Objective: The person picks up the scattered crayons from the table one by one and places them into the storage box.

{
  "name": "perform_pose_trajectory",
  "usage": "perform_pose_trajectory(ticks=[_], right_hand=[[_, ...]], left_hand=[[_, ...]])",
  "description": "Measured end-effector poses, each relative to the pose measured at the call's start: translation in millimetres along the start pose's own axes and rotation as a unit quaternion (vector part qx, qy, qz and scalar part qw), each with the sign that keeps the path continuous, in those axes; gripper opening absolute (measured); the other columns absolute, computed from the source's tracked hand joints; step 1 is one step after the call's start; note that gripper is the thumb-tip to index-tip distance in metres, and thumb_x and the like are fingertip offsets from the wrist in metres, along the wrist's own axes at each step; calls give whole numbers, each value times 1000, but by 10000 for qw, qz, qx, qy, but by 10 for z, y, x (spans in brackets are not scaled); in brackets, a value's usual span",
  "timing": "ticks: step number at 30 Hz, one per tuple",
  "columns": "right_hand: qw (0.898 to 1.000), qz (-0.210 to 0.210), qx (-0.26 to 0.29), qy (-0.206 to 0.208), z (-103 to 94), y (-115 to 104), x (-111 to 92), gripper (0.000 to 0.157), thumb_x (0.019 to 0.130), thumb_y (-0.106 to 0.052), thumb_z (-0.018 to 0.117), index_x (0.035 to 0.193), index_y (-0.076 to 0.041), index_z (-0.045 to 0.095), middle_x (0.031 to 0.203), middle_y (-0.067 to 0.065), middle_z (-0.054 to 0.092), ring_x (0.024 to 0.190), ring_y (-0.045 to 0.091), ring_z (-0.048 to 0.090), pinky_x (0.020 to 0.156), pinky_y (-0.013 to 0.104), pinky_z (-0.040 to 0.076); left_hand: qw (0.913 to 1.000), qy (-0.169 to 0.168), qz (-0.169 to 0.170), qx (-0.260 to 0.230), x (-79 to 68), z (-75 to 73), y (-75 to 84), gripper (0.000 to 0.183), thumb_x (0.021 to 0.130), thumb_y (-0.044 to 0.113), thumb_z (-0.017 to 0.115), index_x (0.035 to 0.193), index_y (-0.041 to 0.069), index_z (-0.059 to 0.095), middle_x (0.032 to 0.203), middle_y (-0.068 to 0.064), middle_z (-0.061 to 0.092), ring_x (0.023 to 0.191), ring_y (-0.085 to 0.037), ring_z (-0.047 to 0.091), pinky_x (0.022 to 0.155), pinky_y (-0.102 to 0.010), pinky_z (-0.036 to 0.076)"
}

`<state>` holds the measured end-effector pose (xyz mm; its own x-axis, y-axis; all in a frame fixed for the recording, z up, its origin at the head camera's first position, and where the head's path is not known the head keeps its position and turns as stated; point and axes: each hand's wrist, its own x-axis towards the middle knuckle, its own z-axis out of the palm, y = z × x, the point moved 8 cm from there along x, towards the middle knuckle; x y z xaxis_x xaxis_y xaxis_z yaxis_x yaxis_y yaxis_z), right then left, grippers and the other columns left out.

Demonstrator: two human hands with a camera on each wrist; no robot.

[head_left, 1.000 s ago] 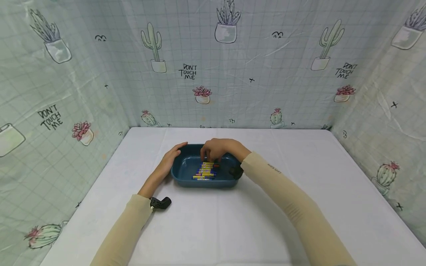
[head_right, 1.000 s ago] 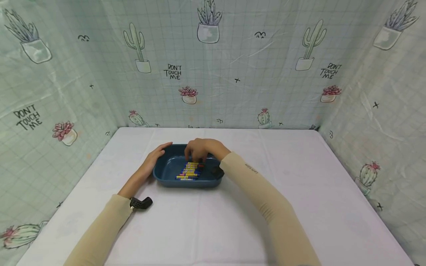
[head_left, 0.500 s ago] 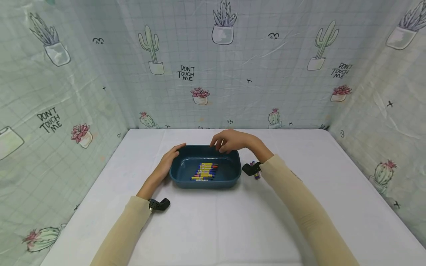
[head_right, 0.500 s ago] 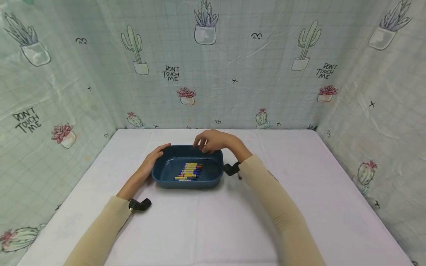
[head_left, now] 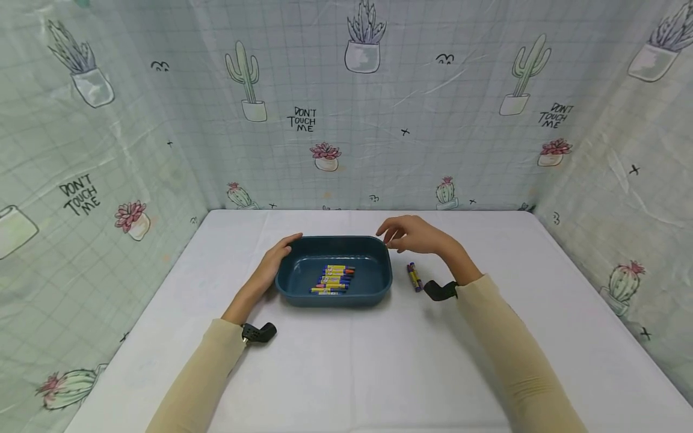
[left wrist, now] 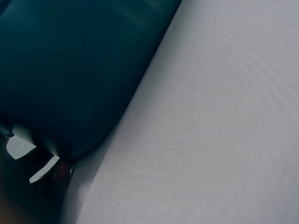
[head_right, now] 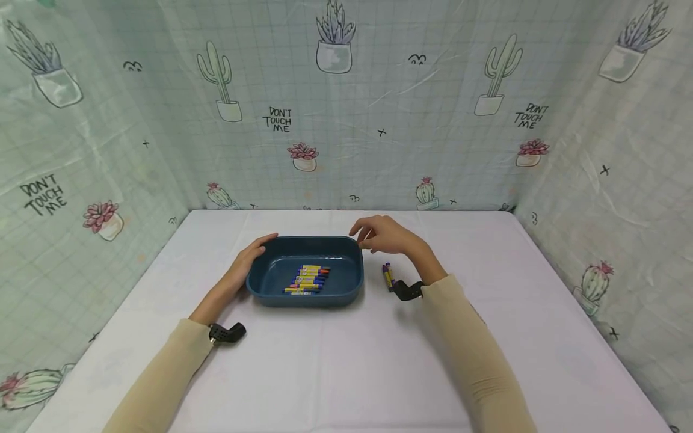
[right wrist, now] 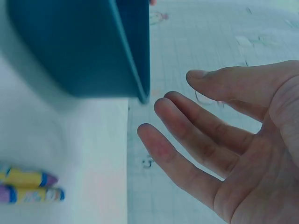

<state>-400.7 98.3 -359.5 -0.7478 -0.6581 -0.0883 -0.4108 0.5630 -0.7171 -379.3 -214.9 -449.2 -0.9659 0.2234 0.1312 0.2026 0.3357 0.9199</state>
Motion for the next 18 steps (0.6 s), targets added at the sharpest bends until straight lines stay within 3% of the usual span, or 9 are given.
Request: perform_pose_trajectory(ticks=[8, 18], right_hand=[[9980, 371, 173, 479, -103, 338, -260, 34, 99, -8, 63, 132, -6, 63, 123, 25, 69, 108, 42, 70, 88, 49, 63], [9927, 964, 483, 533, -62, 688, -448, 40, 99, -10, 63, 137, 2, 57, 126, 28, 66, 113, 41, 67, 85, 45, 64]], left_hand=[[9999, -22, 95, 37, 21, 7, 6, 49, 113, 21, 27, 160, 9, 38, 168, -15, 33, 159, -37, 23, 131, -58, 13], [9999, 17, 83, 107, 16, -3, -23, 49, 113, 22, 27, 160, 10, 38, 168, -14, 34, 160, -36, 23, 131, -58, 13]])
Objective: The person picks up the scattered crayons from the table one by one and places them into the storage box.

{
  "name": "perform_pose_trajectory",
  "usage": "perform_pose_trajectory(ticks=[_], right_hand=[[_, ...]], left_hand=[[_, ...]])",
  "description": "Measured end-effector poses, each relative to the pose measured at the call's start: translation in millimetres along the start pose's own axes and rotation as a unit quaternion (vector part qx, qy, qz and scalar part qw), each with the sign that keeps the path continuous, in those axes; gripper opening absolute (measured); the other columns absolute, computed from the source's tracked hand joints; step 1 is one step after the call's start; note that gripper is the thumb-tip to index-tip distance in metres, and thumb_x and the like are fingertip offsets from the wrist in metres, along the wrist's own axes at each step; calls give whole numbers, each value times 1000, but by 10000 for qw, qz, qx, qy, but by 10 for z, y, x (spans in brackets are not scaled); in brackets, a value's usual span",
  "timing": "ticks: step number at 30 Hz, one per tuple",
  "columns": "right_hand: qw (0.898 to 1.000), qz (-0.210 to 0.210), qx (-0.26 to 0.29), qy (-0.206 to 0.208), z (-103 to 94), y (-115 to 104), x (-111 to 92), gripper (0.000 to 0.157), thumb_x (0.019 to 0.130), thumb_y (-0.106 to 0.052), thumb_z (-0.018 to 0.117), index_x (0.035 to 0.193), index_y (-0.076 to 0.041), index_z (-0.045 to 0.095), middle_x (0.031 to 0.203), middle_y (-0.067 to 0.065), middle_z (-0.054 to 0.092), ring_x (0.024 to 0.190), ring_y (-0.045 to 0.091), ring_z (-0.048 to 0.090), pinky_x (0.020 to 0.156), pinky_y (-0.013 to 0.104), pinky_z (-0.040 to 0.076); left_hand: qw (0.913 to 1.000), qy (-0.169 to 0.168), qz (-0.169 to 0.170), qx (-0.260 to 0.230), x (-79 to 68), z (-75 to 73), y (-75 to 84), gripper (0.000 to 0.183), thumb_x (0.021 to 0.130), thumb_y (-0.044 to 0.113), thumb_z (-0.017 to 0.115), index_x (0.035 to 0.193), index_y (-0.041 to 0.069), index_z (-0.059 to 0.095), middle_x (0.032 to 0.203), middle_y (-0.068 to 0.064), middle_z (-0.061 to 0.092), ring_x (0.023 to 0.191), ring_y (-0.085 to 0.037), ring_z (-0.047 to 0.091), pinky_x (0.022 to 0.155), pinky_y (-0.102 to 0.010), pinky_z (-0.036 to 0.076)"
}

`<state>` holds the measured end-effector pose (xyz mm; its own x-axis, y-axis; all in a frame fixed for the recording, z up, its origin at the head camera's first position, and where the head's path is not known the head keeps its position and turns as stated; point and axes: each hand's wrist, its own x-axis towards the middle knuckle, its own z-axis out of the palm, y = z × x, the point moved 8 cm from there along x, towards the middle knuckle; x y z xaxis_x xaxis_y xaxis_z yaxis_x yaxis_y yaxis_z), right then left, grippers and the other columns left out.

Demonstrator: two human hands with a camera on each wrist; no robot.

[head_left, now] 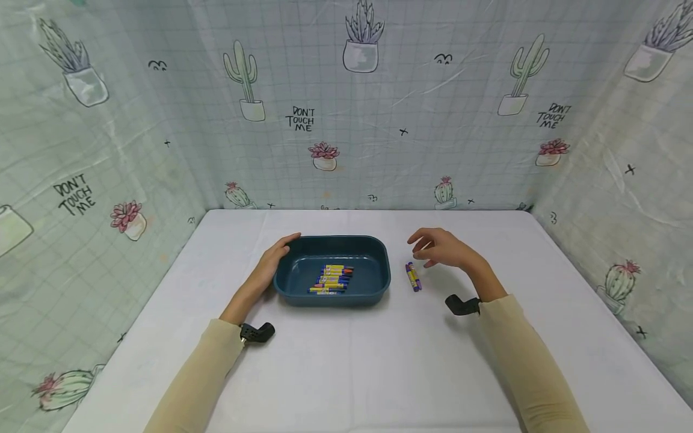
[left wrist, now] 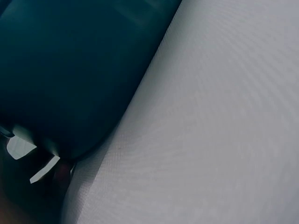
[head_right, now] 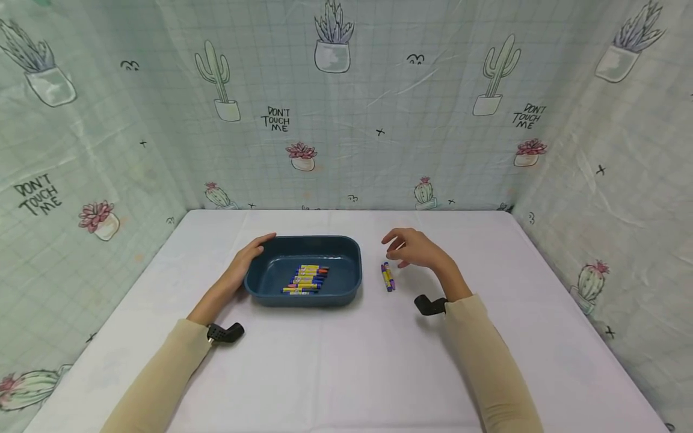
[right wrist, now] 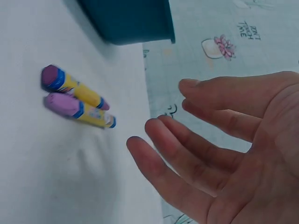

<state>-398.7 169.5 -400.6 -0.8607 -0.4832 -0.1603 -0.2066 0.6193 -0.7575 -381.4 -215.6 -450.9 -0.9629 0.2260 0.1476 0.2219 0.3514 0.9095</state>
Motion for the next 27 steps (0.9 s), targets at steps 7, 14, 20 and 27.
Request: perform_pose_trajectory(ticks=[7, 14, 20, 27], right_hand=[[9983, 486, 66, -321, 113, 273, -4, 46, 97, -11, 66, 139, 4, 55, 123, 26, 65, 99, 29, 69, 83, 42, 65], [9935, 942, 90, -636, 217, 427, 20, 56, 90, -13, 74, 141, -2, 55, 113, 18, 66, 88, 22, 68, 81, 36, 64], [9921, 1025, -13, -730, 253, 445, 21, 62, 88, -12, 76, 144, 0, 52, 108, 15, 63, 85, 20, 66, 79, 34, 64], [9923, 983, -72, -750, 267, 448, 24, 61, 87, -9, 75, 143, 0, 54, 101, 12, 61, 83, 19, 64, 76, 31, 63]], left_hand=[[10000, -71, -23, -9, 29, 36, -12, 49, 113, 23, 28, 160, 13, 39, 169, -12, 33, 160, -35, 22, 131, -59, 12], [9998, -99, -149, -51, 14, 19, 6, 50, 113, 17, 26, 161, 9, 36, 170, -15, 30, 160, -37, 19, 130, -60, 10], [9995, -176, -239, -117, -64, 16, 238, 49, 112, 11, 27, 159, 2, 36, 169, -20, 30, 160, -40, 20, 130, -60, 12], [9994, -199, -253, -131, -122, 10, 375, 49, 111, 10, 29, 158, 1, 37, 168, -20, 31, 160, -39, 21, 131, -58, 13]])
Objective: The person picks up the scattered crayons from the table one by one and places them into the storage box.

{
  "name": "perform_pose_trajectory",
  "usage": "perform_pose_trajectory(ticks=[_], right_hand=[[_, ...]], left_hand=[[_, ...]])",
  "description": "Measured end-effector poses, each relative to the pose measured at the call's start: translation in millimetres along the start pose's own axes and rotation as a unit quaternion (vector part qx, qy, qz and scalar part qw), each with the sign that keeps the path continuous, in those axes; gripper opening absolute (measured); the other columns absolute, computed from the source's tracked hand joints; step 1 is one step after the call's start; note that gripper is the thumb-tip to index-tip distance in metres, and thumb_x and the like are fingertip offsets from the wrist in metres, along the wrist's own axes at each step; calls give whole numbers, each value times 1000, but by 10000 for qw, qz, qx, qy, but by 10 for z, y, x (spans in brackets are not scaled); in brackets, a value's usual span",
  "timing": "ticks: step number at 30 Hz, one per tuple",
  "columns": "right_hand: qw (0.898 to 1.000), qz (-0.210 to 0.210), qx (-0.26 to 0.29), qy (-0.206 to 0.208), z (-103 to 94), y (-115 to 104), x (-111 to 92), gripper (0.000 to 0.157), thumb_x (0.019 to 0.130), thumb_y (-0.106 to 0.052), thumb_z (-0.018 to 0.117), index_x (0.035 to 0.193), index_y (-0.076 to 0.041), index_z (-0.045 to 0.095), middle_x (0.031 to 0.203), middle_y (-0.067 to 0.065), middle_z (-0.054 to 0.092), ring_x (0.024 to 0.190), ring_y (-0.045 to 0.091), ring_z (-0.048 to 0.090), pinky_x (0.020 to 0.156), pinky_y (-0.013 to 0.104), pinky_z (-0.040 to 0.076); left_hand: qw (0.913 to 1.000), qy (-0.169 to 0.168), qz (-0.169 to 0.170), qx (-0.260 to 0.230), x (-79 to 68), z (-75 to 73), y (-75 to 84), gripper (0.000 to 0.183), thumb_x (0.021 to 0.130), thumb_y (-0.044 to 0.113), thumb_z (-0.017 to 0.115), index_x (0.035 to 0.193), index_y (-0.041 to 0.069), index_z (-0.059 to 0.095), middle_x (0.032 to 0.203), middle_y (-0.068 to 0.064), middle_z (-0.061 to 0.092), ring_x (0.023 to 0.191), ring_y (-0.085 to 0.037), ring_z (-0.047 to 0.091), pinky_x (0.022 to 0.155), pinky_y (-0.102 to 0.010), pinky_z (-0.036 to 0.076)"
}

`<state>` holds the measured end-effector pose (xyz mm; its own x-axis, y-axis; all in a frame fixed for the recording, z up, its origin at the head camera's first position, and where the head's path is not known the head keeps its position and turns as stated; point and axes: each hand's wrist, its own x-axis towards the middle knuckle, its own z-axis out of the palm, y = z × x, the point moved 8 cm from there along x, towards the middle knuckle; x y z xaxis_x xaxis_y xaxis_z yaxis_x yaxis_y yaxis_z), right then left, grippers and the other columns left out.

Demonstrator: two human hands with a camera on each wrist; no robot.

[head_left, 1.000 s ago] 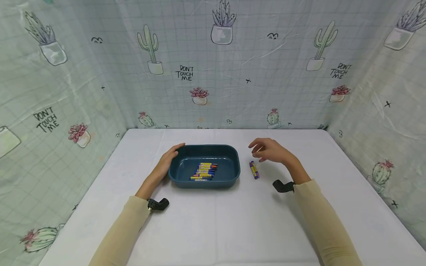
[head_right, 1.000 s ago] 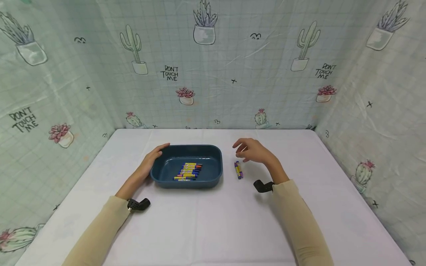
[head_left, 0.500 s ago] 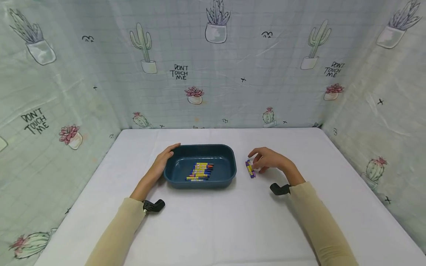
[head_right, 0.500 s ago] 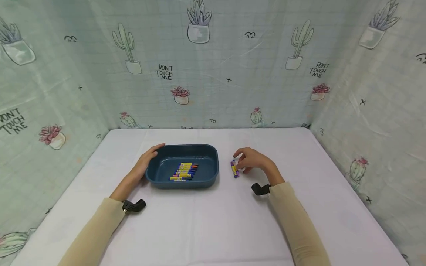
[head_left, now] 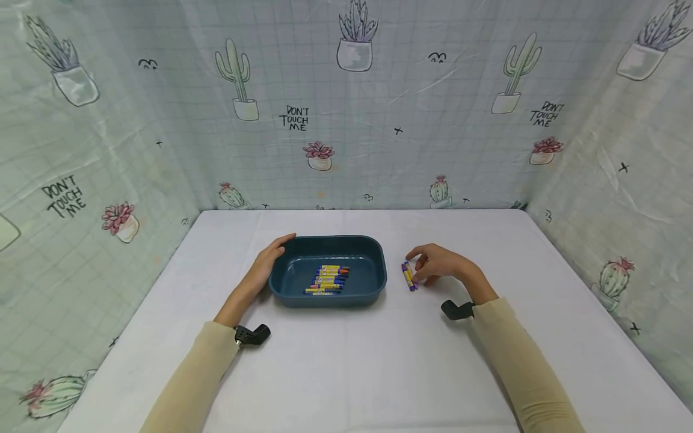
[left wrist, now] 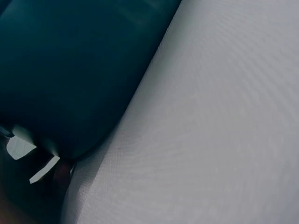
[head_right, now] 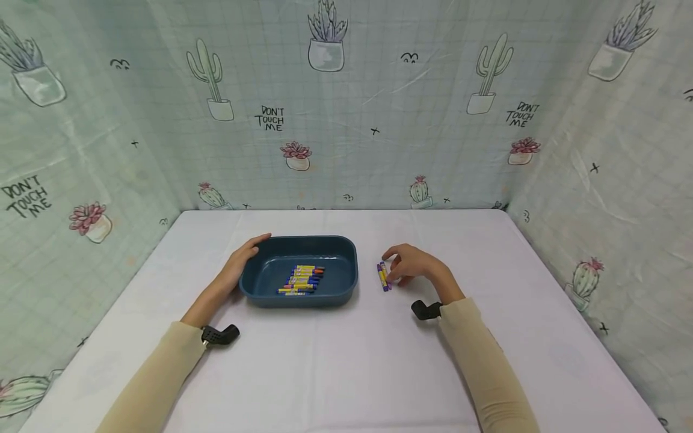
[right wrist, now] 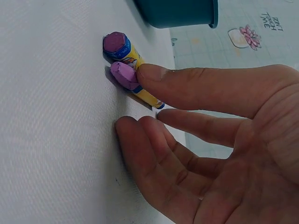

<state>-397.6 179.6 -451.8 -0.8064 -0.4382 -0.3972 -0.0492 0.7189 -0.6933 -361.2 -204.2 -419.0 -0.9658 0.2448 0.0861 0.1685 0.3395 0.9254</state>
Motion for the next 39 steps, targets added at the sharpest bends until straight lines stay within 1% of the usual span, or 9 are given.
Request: perform_pose_trajectory(ticks=[7, 14, 20, 25, 27, 29, 33, 36, 39], right_hand=[[10000, -51, -10, 19, 10, -20, 1, 53, 87, -7, 76, 136, -1, 58, 100, 12, 60, 80, 19, 64, 74, 31, 62], [10000, -24, 53, 53, 23, -44, -4, 53, 87, -5, 75, 135, -2, 53, 100, 12, 60, 80, 20, 63, 74, 31, 62], [9999, -3, 131, 20, 47, -78, -7, 57, 87, -4, 74, 136, -1, 47, 102, 14, 61, 81, 21, 64, 74, 32, 63], [9999, -60, 147, 3, 59, -113, -12, 58, 87, -3, 73, 137, -2, 44, 96, 11, 62, 78, 20, 63, 73, 31, 61], [9998, -110, 138, -5, 62, -119, -14, 58, 87, -3, 73, 137, -2, 44, 93, 10, 62, 77, 20, 62, 72, 30, 60], [9998, -105, 174, 6, 62, -110, -12, 56, 87, -3, 73, 136, -2, 45, 91, 9, 63, 76, 20, 62, 72, 29, 59], [9996, -175, 224, -49, 63, -87, -17, 53, 88, -4, 71, 135, -1, 45, 90, 9, 64, 77, 19, 62, 73, 29, 58], [9992, -228, 325, -78, 54, -76, -18, 51, 89, -6, 70, 134, -1, 46, 91, 9, 64, 78, 18, 62, 73, 29, 58], [9987, -290, 413, -92, 45, -70, -15, 50, 91, -7, 69, 135, -1, 46, 91, 8, 65, 79, 18, 63, 75, 29, 59]], left_hand=[[10000, 12, -1, -63, 1, 0, -17, 49, 111, 11, 28, 158, 1, 37, 168, -20, 31, 160, -39, 21, 131, -58, 13], [10000, 37, 7, -47, -5, -5, -21, 49, 111, 10, 28, 158, 2, 37, 168, -20, 32, 159, -39, 21, 130, -59, 14], [10000, 2, 34, -47, -11, -2, -7, 48, 112, 12, 29, 158, 2, 37, 168, -20, 32, 160, -40, 21, 131, -59, 12], [10000, -3, 79, 38, -5, -4, -12, 48, 112, 12, 28, 159, 2, 37, 168, -20, 32, 159, -40, 21, 130, -60, 13], [10000, -5, 79, 30, 20, -1, -62, 49, 112, 12, 28, 159, 1, 36, 168, -20, 31, 159, -40, 21, 130, -60, 13], [10000, 12, 74, -3, 61, -1, -156, 49, 112, 12, 26, 159, 2, 36, 168, -20, 30, 160, -40, 20, 130, -60, 12], [9999, 85, 48, -65, 138, -4, -363, 50, 113, 16, 25, 161, 7, 35, 170, -16, 29, 161, -37, 19, 131, -58, 10], [9999, 146, 61, -28, 149, -13, -411, 50, 113, 19, 26, 161, 12, 36, 170, -12, 30, 161, -35, 20, 131, -58, 11], [9998, 168, 107, -20, 144, -16, -403, 50, 113, 20, 27, 161, 13, 38, 170, -11, 32, 160, -34, 22, 131, -58, 12]])
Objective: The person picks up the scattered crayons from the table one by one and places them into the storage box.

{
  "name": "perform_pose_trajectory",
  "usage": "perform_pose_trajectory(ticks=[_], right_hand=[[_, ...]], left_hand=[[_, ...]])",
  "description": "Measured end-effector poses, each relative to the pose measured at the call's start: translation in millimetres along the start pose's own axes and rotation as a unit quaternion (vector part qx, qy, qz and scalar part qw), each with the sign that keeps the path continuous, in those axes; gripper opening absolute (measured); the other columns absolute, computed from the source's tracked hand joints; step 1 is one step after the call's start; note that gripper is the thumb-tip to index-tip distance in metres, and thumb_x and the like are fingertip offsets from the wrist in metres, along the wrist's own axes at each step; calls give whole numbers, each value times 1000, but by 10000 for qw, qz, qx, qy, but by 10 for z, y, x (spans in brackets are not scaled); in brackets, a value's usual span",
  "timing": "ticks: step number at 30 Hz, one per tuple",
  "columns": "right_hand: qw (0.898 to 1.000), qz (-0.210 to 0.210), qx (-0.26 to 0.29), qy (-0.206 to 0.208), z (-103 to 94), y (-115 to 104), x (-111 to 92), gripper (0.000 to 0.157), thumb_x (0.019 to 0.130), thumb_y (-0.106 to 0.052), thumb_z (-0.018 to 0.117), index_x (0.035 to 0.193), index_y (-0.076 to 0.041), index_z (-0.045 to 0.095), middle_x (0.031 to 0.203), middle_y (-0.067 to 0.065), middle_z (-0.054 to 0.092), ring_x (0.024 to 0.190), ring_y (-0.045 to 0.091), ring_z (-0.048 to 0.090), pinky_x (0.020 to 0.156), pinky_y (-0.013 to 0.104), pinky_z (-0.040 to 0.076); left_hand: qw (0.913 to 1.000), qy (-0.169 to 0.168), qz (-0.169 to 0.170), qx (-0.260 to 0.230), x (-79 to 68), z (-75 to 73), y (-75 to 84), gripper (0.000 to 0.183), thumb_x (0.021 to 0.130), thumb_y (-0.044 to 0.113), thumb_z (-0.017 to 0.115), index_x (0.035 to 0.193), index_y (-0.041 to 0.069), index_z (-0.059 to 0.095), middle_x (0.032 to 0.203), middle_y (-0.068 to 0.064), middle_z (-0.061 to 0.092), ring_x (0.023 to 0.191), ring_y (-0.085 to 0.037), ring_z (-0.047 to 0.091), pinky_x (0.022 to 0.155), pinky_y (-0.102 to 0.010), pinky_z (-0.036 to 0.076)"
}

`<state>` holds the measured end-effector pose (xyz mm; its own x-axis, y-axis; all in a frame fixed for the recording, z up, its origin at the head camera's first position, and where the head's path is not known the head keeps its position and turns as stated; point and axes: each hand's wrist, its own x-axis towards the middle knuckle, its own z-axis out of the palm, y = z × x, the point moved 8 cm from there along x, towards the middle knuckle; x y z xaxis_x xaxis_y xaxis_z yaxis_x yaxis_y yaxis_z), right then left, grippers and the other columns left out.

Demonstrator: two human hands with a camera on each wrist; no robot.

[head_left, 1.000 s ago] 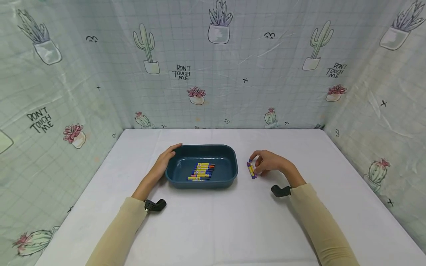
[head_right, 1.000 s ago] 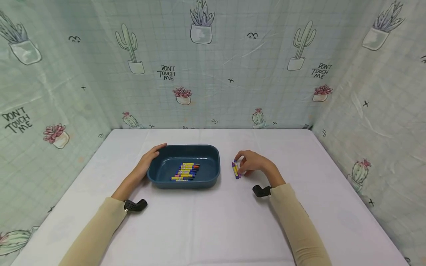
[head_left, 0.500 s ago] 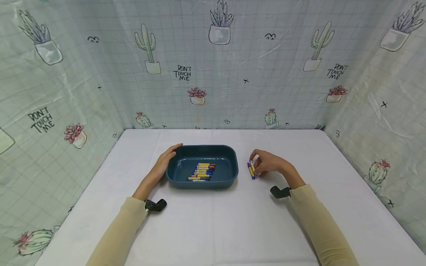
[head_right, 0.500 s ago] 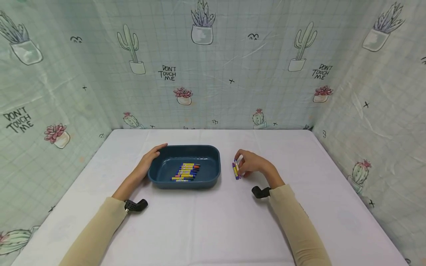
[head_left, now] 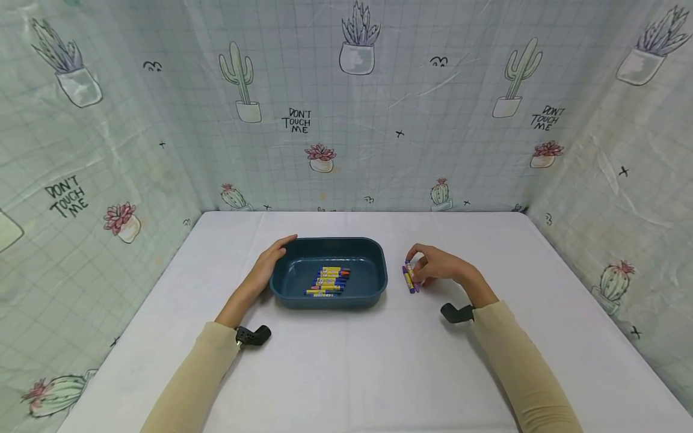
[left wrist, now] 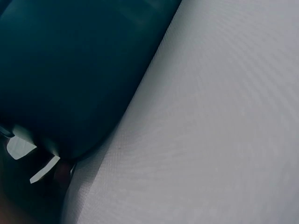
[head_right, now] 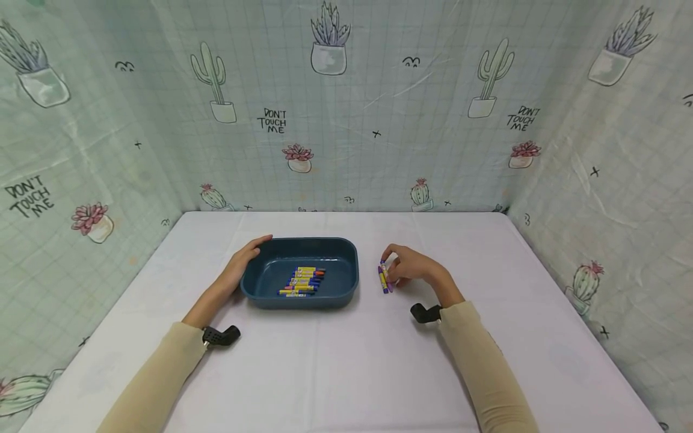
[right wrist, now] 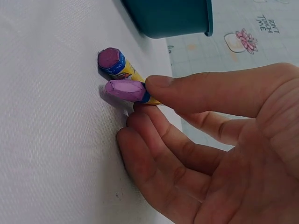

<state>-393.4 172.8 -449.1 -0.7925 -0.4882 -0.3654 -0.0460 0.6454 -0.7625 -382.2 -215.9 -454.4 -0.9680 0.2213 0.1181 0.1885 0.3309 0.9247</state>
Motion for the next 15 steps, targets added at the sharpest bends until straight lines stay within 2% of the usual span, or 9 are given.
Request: perform_pose_trajectory(ticks=[7, 15], right_hand=[[9999, -65, 157, 25, -24, 8, -16, 47, 94, -8, 68, 135, 0, 46, 92, 8, 66, 80, 19, 65, 79, 33, 62], [9994, -146, 303, 29, -36, -14, -37, 49, 96, -7, 66, 138, 1, 43, 92, 10, 64, 82, 20, 65, 84, 39, 64]], left_hand=[[10000, -18, 46, 1, -8, -3, 26, 50, 113, 19, 26, 161, 11, 36, 170, -13, 30, 161, -36, 20, 130, -60, 11], [10000, 8, 37, 27, -5, -6, 20, 50, 113, 19, 27, 161, 12, 37, 170, -12, 32, 161, -34, 21, 131, -58, 12]])
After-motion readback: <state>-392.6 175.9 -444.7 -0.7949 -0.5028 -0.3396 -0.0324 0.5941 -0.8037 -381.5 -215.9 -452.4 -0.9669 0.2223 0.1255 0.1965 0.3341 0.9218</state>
